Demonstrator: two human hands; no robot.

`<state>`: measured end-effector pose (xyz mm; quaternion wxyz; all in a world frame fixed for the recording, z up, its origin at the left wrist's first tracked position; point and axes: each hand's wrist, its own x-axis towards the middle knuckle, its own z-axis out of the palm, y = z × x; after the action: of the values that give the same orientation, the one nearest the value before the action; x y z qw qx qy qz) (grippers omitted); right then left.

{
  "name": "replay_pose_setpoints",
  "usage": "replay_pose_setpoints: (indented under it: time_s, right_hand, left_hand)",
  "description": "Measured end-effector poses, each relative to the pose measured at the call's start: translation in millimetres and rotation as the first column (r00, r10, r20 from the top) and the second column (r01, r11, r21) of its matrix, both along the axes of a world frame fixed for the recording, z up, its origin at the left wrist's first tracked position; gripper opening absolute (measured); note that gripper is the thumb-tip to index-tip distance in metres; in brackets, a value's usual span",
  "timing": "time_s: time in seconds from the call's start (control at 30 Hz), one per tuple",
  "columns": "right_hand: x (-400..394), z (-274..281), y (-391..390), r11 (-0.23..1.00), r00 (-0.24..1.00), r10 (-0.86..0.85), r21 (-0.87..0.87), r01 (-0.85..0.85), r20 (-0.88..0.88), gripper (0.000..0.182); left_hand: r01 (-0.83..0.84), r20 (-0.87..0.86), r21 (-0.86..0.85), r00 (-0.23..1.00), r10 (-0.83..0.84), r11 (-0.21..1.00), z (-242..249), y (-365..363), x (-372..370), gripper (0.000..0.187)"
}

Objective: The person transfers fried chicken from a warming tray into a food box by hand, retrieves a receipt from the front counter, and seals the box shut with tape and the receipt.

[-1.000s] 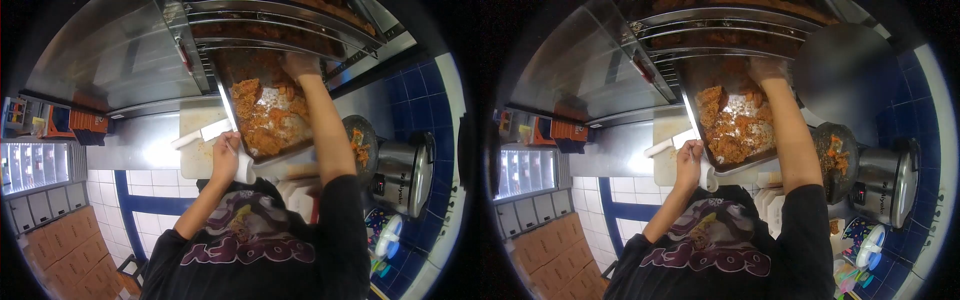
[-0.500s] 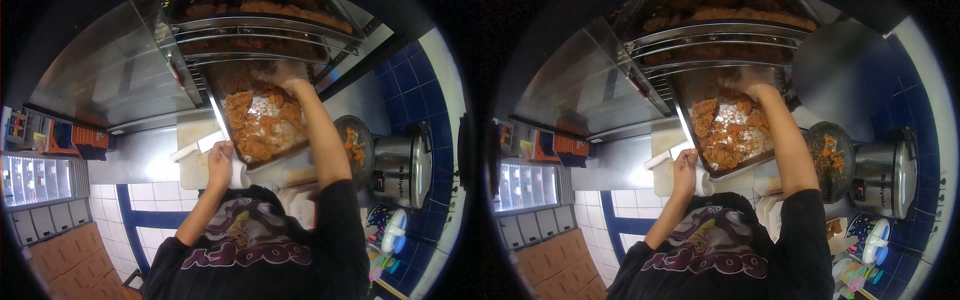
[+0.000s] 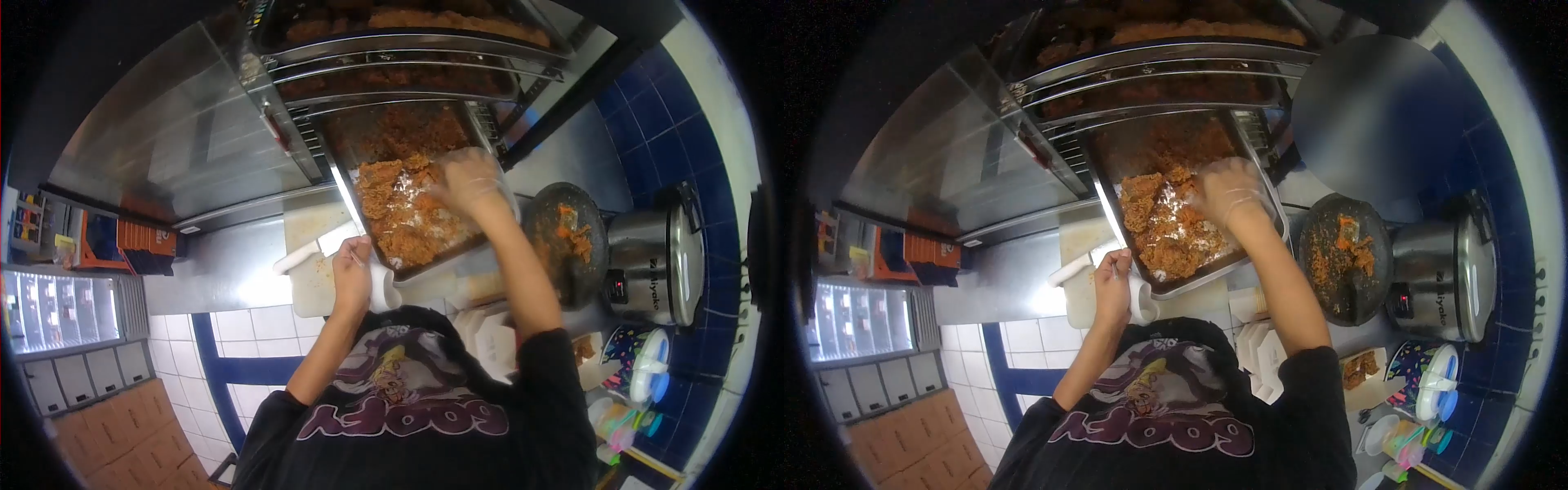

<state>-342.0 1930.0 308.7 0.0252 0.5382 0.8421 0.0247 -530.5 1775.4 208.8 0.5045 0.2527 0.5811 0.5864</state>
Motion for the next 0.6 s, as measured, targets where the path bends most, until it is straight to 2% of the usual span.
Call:
replay_pose_setpoints:
  time_s: [0.1,0.17,0.2,0.27,0.4,0.47,0.5,0.57,0.6]
  right_hand:
    - [1.7,-17.7,15.1,0.998,0.997,-0.067,-0.002,0.067,-0.038,0.030]
    - [5.8,-26.6,18.2,0.967,0.969,-0.136,0.185,0.175,-0.205,0.027]
    - [8.3,-29.8,18.3,0.968,0.970,-0.130,0.187,0.169,-0.204,0.027]
    - [10.6,-32.9,12.4,0.982,0.993,-0.034,0.179,0.054,-0.110,0.021]
    - [6.4,-30.2,6.3,0.990,0.994,-0.006,0.140,0.022,-0.113,0.020]
    - [3.8,-20.1,0.4,0.996,0.997,0.026,0.087,-0.020,-0.077,0.025]
    - [1.4,-21.0,1.7,0.996,0.997,0.025,0.088,-0.018,-0.078,0.025]
    - [-2.0,-25.8,6.2,0.998,0.997,-0.038,0.042,0.035,0.060,0.032]
    - [-1.4,-28.8,6.8,0.998,0.997,-0.038,0.046,0.035,0.061,0.032]
  left_hand:
    - [-0.015,0.078,-0.029,0.997,0.017,0.999,4.8,1.5,0.4,0.023]
    - [0.002,0.027,-0.084,1.000,0.000,0.996,13.3,0.3,-0.1,0.022]
    - [-0.004,0.028,-0.083,1.000,0.006,0.997,9.7,1.1,-0.5,0.022]
    - [0.001,0.039,-0.048,0.999,0.001,0.999,4.0,1.6,-1.5,0.022]
    - [-0.007,0.070,-0.070,0.997,0.012,0.998,9.3,1.1,1.3,0.022]
    - [-0.010,0.040,-0.083,0.999,0.014,0.996,10.2,0.6,1.0,0.023]
    - [-0.009,0.039,-0.082,0.999,0.012,0.997,10.1,0.7,0.3,0.023]
    - [-0.017,0.092,-0.082,0.995,0.025,0.997,10.2,1.1,0.8,0.023]
    - [-0.017,0.094,-0.078,0.995,0.024,0.997,11.0,0.9,1.6,0.023]
